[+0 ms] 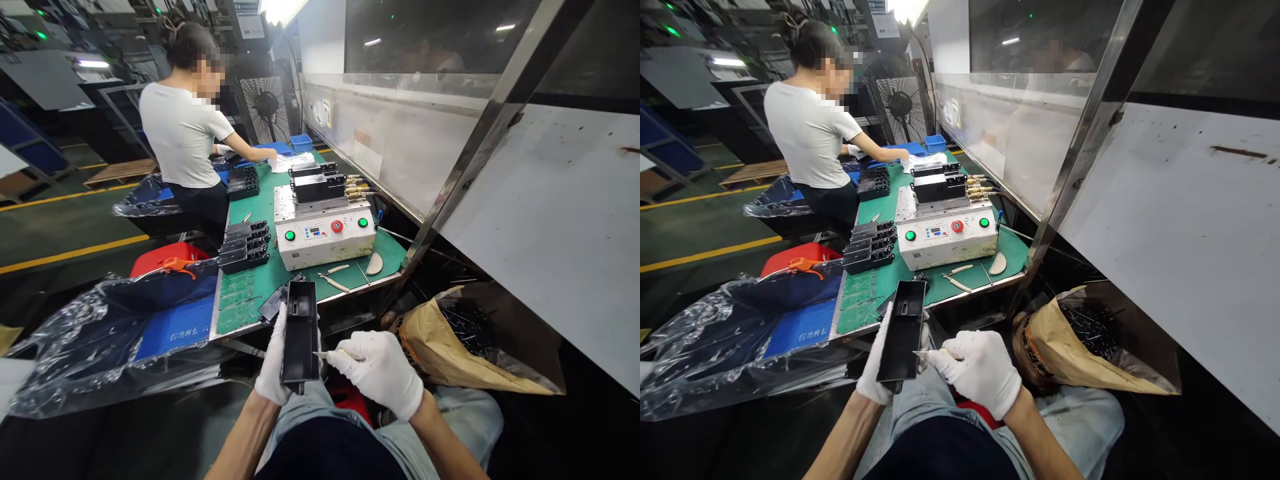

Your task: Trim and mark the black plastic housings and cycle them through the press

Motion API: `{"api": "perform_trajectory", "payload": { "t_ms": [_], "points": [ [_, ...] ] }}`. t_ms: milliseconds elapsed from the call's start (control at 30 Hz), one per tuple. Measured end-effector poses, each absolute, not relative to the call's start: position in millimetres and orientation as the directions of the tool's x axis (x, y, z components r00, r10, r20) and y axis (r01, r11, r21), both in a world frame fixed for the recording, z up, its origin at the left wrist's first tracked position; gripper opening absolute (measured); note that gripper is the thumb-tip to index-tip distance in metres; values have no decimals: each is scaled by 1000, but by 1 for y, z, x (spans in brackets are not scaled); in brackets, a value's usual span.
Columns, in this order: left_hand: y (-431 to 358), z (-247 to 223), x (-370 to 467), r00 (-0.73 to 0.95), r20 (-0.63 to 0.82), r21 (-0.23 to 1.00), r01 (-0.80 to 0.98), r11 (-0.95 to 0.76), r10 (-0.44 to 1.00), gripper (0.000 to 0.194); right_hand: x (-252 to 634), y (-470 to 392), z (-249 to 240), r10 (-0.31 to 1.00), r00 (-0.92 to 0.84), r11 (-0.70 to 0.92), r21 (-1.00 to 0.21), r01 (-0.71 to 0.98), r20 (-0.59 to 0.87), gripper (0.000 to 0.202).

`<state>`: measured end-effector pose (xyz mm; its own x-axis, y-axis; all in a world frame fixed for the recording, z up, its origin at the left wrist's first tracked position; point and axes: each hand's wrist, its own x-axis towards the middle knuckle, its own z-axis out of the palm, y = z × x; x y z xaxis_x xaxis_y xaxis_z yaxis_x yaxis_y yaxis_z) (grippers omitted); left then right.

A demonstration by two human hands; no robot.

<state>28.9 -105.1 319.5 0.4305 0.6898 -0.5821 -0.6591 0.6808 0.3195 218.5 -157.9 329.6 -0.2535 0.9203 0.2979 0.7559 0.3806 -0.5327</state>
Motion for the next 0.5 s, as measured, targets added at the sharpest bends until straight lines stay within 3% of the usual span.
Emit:
{"api": "perform_trajectory", "payload": {
  "t_ms": [267,500],
  "points": [
    [-108,319,21,548,-592,198,-612,765,591,59,218,-152,323,900,-230,399,-489,775,370,59],
    [-114,332,22,530,-668,93,-636,766,522,60,219,-149,323,901,-199,382,-489,784,385,59]
  ]
}}
